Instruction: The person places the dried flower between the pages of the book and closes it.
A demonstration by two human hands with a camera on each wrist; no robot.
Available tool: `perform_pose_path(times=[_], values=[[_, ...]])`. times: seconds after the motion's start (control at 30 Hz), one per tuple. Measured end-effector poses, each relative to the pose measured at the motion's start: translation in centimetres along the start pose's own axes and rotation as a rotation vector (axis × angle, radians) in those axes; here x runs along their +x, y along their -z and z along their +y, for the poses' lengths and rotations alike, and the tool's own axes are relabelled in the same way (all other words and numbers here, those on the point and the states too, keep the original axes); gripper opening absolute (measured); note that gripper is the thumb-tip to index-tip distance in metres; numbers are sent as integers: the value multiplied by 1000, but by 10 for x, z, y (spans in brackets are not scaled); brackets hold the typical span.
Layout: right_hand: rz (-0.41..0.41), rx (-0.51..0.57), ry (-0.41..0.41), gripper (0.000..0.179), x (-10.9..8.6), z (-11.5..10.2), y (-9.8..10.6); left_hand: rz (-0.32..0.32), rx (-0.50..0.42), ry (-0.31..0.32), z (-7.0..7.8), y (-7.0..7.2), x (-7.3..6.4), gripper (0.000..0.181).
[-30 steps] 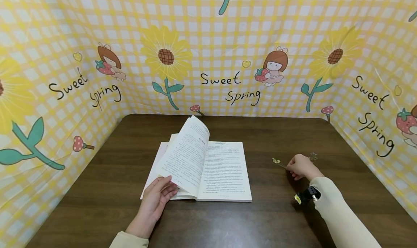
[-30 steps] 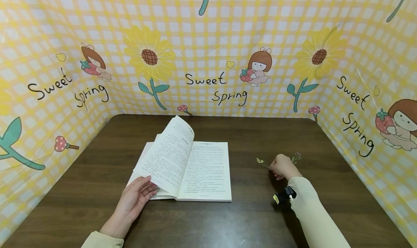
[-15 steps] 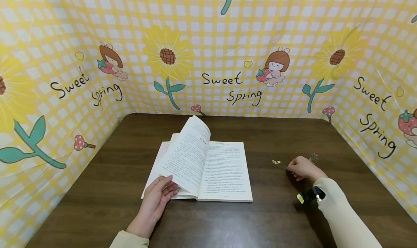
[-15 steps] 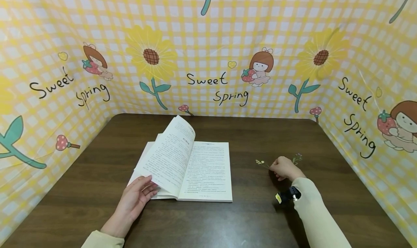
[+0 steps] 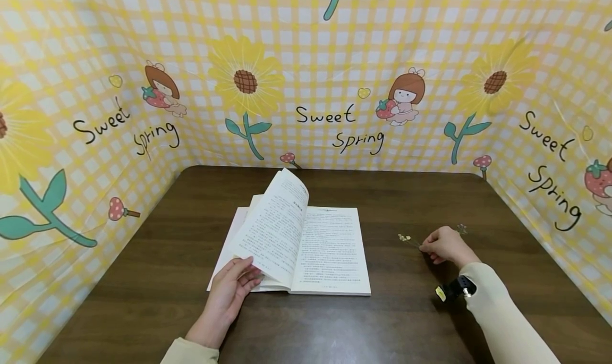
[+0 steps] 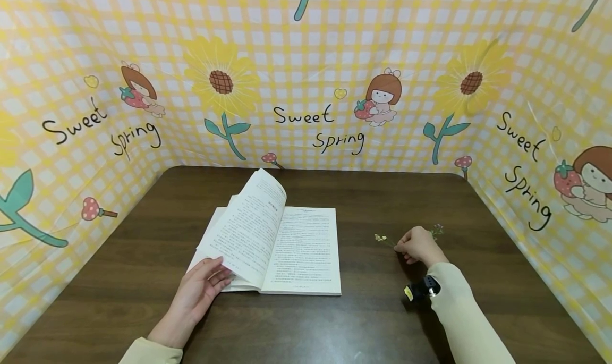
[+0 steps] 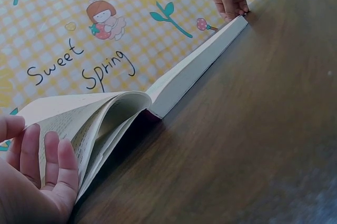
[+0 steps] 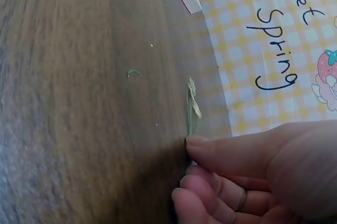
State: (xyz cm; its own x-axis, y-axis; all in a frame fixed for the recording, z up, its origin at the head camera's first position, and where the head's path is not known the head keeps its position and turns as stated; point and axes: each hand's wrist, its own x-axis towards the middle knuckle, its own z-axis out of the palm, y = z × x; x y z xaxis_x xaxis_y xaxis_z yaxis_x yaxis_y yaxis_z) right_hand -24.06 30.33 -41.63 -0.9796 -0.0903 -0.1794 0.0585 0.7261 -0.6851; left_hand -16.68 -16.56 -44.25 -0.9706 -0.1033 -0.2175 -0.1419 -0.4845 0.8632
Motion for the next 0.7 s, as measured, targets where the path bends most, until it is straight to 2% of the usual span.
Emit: perform_pose_path(times=[0.2,0.5,0.7], values=[[-56,-23,16,13,1,-3,2,1,1,0,0,0,0,31],[-115,-96,106,16,4,-2,2,-8,-3,-4,0,0,1,31],[-142,-74,121,22,3,1,3,-12,-7,-7,-1,1,1,31]])
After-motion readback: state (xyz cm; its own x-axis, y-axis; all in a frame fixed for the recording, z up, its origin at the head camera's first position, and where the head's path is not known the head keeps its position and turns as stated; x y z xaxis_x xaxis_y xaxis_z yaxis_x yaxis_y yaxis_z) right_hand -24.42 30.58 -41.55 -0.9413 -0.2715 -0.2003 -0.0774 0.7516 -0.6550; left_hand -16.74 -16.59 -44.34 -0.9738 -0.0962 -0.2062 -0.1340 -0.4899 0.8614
